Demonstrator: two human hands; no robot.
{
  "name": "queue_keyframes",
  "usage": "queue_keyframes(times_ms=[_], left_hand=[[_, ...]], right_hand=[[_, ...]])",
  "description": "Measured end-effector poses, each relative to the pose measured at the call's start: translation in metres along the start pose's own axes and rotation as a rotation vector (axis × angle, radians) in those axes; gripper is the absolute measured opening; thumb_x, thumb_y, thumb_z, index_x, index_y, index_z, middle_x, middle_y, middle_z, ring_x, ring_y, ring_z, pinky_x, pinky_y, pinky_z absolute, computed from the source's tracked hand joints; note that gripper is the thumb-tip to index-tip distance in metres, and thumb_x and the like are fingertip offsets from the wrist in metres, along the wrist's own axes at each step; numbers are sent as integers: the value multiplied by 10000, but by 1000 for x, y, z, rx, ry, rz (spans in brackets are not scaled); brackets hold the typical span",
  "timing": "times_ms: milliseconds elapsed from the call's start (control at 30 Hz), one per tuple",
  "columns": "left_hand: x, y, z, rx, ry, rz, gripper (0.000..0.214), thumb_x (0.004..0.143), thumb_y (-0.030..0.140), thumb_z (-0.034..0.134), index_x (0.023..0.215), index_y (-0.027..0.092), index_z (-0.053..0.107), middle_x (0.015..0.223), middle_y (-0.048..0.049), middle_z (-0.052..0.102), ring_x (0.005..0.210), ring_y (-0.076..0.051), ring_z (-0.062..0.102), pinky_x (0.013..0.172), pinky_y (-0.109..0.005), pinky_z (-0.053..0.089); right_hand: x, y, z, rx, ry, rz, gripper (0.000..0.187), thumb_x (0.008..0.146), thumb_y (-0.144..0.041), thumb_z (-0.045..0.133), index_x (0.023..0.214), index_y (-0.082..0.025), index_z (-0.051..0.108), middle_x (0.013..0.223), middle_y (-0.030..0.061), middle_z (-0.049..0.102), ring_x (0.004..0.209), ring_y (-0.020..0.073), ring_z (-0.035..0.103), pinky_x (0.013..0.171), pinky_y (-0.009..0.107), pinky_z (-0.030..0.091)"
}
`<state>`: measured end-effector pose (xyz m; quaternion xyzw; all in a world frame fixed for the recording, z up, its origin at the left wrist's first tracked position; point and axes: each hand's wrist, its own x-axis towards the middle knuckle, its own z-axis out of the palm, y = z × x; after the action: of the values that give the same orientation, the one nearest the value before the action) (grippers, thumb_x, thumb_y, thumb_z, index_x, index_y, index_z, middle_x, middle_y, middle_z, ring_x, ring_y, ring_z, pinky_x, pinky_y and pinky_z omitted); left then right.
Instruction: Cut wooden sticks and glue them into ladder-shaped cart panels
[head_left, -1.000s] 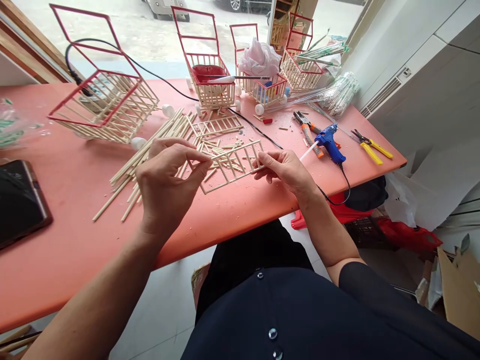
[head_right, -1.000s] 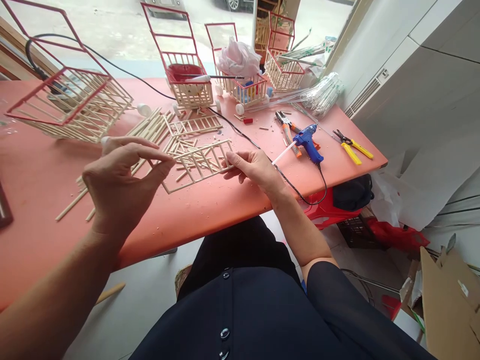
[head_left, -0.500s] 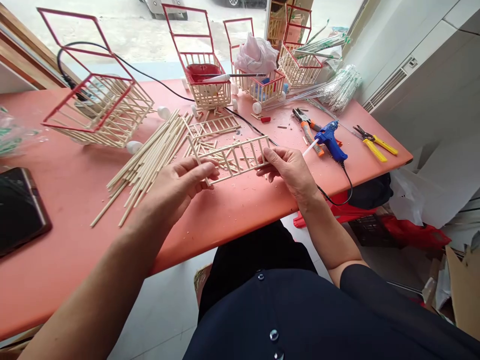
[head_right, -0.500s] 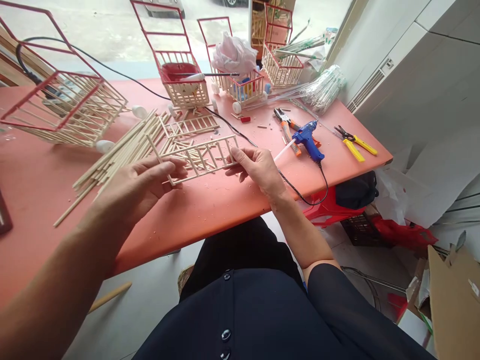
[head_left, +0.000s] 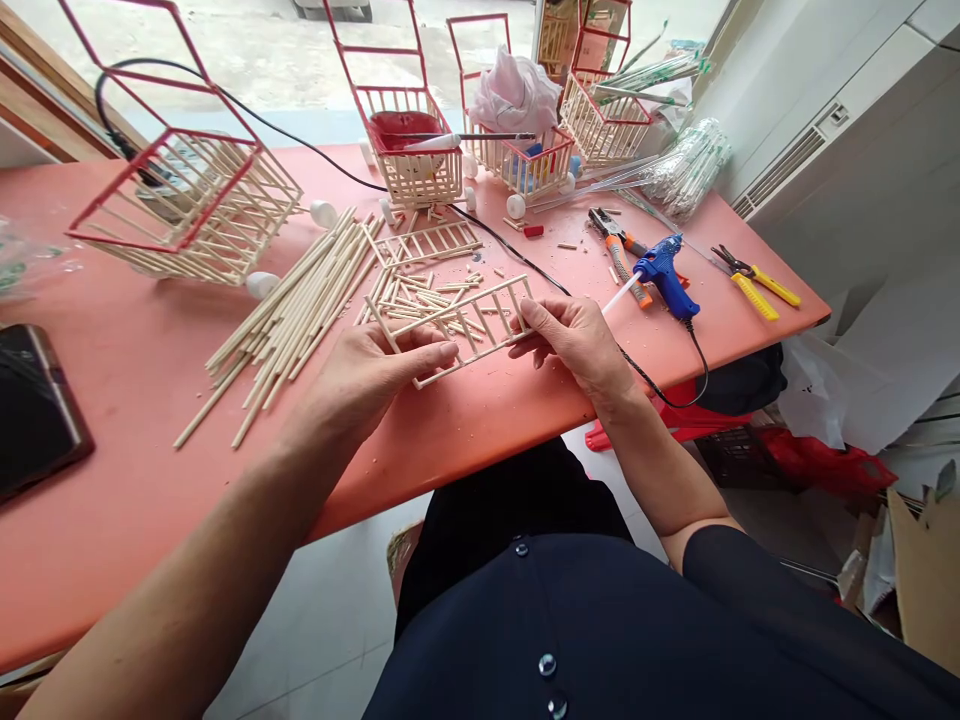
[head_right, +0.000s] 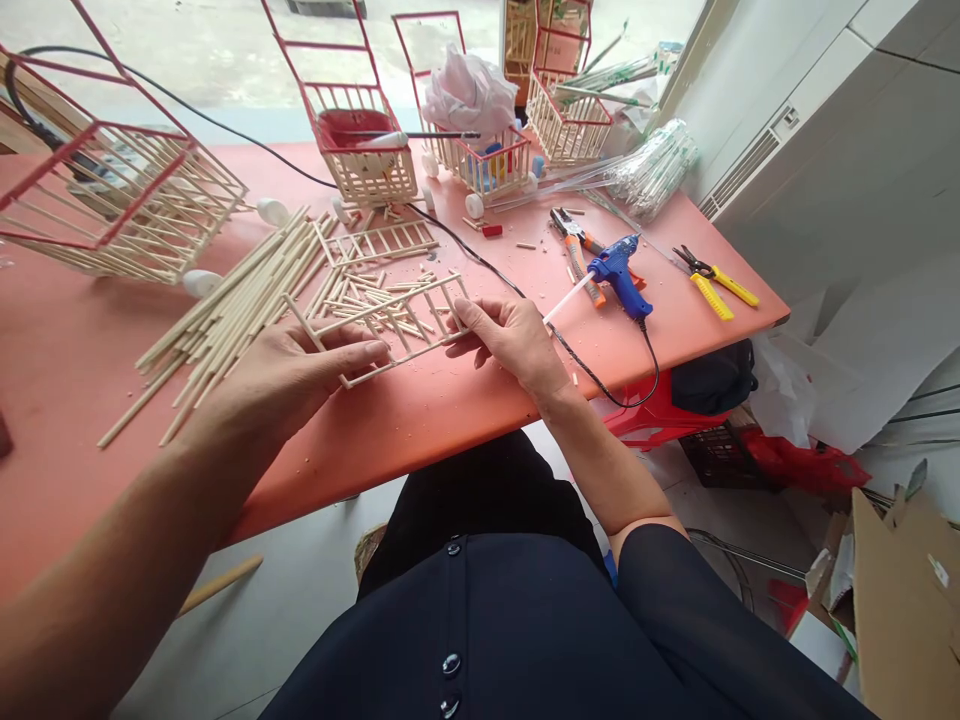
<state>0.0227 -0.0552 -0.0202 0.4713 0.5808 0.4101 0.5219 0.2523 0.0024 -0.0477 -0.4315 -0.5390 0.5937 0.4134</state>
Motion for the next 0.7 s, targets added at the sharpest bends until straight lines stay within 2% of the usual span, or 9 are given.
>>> queue_keyframes(times_ms=[300,700], left_hand=[[4,-8,-5,-4,-28,0,292,686,454,982,733,209,829,806,-45,766,723,-172,622,675,-305,466],[1,-8,0,-91,-19,-12,307,655,417,992,712,205,777,803,-38,758,815,-206,704,706,-296,526]], right_hand=[[-2,1,0,-17,1,5,711,698,-846,905,805,-160,753,693,30,767,615,158,798,446,163,473],[-4,1,0,-21,-25,-4,707,718,-850,890,824,-164,750,685,39,783,644,167,813,461,161,490]])
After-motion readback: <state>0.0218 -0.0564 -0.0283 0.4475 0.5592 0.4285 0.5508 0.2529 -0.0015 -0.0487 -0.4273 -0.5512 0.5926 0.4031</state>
